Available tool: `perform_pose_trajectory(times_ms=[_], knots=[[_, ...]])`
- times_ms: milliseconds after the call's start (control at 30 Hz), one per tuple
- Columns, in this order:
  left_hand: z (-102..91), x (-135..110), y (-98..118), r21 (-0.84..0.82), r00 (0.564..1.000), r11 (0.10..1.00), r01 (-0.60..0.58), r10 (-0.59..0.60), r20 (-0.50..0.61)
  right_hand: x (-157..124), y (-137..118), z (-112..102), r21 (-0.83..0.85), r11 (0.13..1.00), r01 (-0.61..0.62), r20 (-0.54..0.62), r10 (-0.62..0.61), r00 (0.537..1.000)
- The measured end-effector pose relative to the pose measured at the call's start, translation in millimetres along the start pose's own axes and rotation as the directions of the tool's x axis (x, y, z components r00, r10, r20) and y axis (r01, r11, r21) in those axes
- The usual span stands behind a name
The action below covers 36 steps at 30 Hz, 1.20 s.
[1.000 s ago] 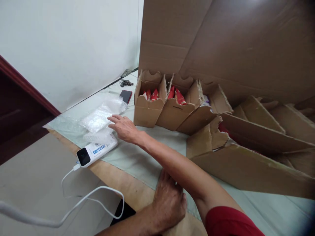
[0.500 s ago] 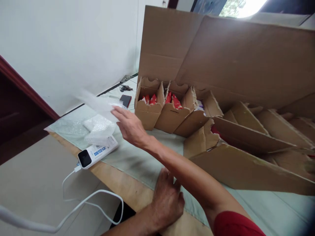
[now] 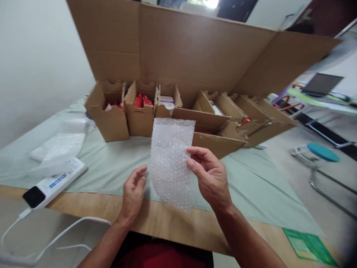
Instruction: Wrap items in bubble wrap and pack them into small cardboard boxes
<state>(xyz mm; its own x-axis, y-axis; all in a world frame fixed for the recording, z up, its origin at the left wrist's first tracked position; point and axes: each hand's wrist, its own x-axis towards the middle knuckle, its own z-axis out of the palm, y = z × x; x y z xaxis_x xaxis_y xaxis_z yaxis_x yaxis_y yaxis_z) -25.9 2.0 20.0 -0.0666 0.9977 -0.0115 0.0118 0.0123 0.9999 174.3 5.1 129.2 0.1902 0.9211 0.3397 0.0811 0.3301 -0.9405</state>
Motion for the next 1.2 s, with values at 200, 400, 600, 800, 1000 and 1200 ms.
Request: perform_pose_trajectory(times_ms=[200, 400, 600, 800, 1000, 1200], knots=[[26.7, -34.7, 32.7, -0.068, 0.994, 0.995, -0.078, 0.083, 0.077, -29.1, 1.5, -39.7, -0.214, 0.975, 0.059, 0.124, -0.033, 0.992], [64.3, -39.1, 39.6, -0.253, 0.944, 0.947, 0.2, -0.117, 0.308, -46.1, 28.6, -39.5, -0.279, 0.956, 0.092, 0.349, 0.012, 0.937], [71.8, -36.0, 31.6, -0.304, 0.939, 0.91, 0.282, -0.196, 0.284, -57.7, 43.8, -54.9, -0.426, 0.895, 0.136, 0.349, 0.024, 0.937], [70.0, -32.8, 30.2, -0.133, 0.95, 0.949, 0.285, -0.261, 0.174, -59.3, 42.0, -51.1, -0.342, 0.938, 0.056, 0.288, 0.048, 0.956], [28.6, -15.5, 40.7, -0.01, 0.935, 0.951, 0.308, -0.301, 0.187, -62.1, 23.4, -91.8, -0.409, 0.908, -0.089, 0.074, 0.13, 0.989], [20.8, -5.0, 36.5, 0.356, 0.926, 0.928, 0.108, -0.224, 0.304, -97.9, 45.5, -113.2, -0.522, 0.793, -0.314, -0.072, 0.326, 0.943]])
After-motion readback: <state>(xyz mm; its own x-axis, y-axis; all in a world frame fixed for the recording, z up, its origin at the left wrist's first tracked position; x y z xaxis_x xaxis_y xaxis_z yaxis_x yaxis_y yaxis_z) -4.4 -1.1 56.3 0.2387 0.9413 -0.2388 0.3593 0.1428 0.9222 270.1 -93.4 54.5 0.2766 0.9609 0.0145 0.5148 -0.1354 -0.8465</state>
